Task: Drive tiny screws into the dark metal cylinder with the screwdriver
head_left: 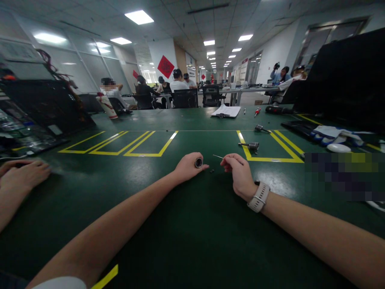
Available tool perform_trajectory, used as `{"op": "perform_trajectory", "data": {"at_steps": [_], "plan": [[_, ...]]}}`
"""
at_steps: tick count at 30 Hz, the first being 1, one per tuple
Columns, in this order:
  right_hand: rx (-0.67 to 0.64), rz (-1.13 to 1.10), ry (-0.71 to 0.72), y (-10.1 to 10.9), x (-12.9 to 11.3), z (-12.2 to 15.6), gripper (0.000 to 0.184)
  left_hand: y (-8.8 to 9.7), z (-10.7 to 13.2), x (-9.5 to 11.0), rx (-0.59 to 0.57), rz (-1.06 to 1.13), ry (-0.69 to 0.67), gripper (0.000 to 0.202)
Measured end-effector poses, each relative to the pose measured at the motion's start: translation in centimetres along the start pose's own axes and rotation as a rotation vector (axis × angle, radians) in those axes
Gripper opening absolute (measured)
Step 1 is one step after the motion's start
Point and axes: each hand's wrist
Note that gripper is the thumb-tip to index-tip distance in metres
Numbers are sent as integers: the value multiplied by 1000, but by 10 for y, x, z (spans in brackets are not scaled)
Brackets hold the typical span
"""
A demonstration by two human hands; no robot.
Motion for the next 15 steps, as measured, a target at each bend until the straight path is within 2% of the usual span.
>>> {"op": "perform_trajectory", "data": {"at_steps": [4, 9, 15], "plan": [[-56, 55, -45, -2, 0, 0, 11, 3, 1, 4, -72, 10, -71, 40], [-178, 277, -31, -6, -3, 2, 14, 8, 4, 9, -185, -26, -146, 33], [-332, 425, 5, -8, -4, 2, 18, 11, 10, 19, -185, -82, -206, 29]]}}
Point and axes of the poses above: each hand's wrist, its own z-axis away from the middle knuckle, its own y-axis out of the back of the hand, x = y × z, and after that the axes turned 9 degrees about -x, right-handed
